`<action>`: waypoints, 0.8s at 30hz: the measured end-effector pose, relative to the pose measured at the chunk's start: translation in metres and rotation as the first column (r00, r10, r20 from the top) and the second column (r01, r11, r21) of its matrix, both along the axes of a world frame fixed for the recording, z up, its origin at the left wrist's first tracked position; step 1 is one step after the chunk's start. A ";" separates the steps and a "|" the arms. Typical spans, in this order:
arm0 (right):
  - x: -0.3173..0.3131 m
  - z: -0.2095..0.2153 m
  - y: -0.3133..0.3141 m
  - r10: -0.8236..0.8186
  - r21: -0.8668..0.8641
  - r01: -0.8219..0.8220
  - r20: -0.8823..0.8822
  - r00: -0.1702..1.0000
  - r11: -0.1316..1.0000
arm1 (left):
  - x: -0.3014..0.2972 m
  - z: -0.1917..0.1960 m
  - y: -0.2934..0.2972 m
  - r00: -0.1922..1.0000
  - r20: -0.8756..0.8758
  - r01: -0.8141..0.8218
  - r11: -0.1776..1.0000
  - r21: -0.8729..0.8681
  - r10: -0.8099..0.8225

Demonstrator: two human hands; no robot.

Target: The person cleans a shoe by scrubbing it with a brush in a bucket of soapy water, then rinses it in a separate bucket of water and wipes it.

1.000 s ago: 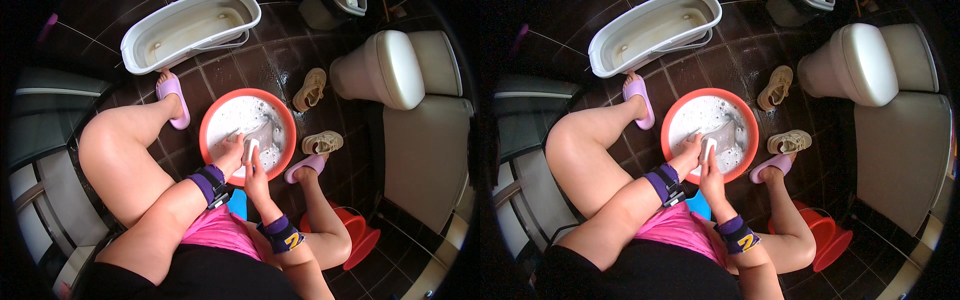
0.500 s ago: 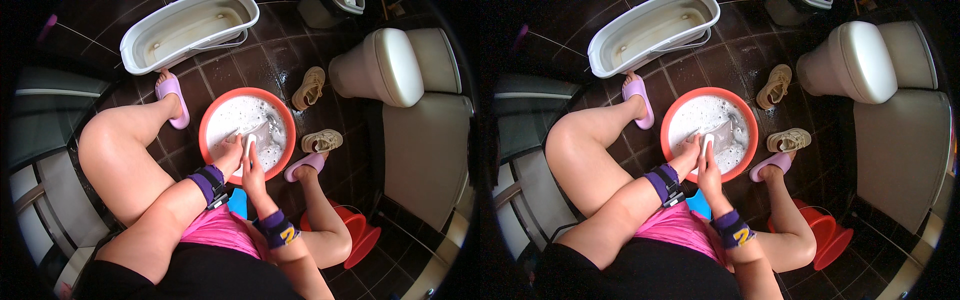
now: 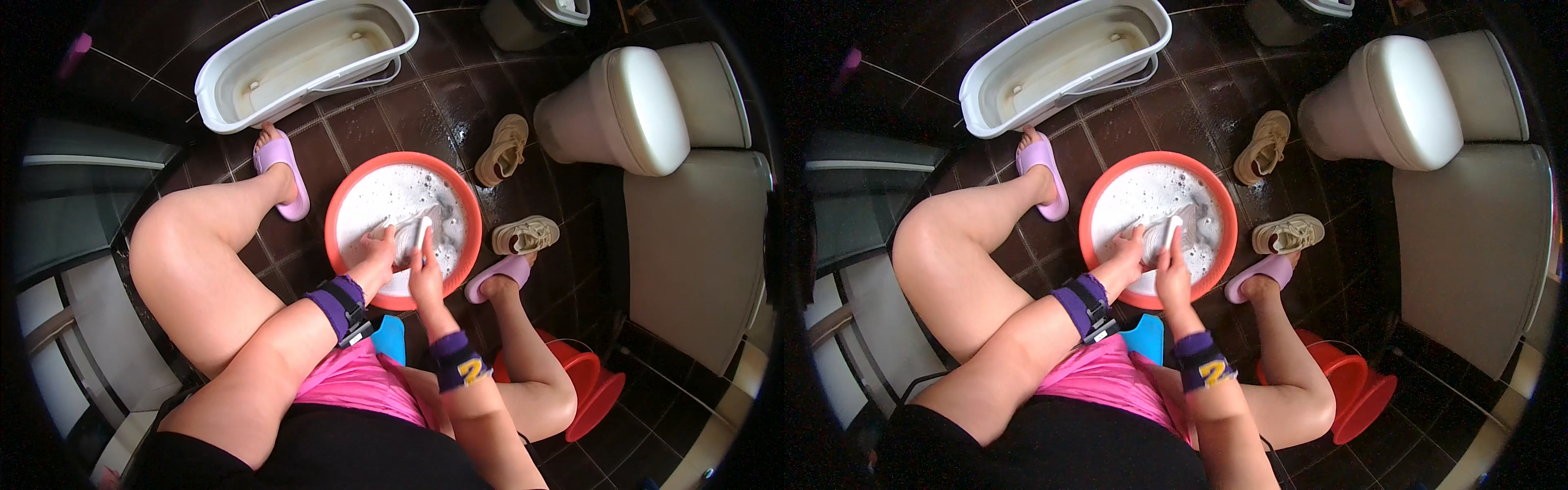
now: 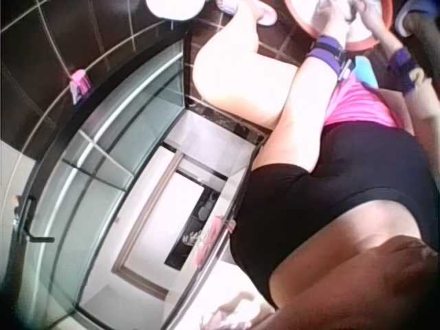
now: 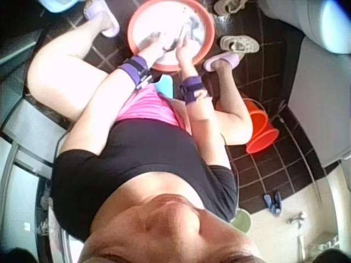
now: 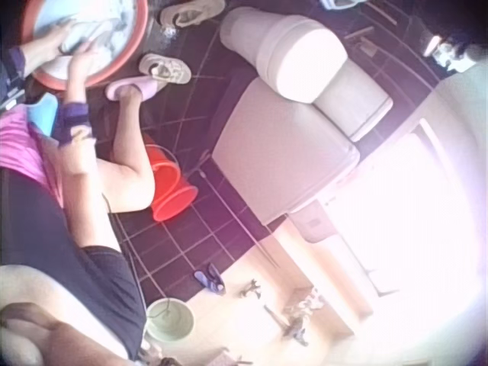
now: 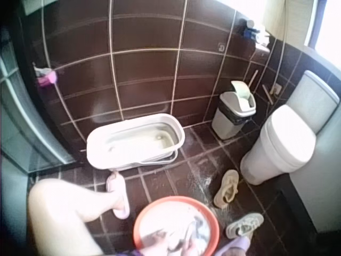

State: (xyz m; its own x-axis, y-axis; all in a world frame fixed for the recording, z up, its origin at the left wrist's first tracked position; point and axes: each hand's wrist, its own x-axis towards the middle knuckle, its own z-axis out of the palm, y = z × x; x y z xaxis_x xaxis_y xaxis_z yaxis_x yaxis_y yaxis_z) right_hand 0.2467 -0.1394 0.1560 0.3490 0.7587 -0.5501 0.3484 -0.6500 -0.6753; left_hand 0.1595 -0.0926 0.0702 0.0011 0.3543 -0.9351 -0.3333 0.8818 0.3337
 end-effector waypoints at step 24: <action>-0.011 0.012 0.005 -0.257 -0.075 0.251 -0.094 0.962 0.965 | -0.007 -0.015 -0.025 0.992 -0.126 0.061 0.862 0.503 0.003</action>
State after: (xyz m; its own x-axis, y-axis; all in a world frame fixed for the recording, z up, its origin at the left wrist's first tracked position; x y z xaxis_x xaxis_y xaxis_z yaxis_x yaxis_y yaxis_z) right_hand 0.2361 -0.1340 0.1677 0.4656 0.6154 -0.6361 0.0977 -0.7501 -0.6541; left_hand 0.1524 -0.1172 0.0548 -0.0807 0.7790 -0.6218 -0.2399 0.5903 0.7707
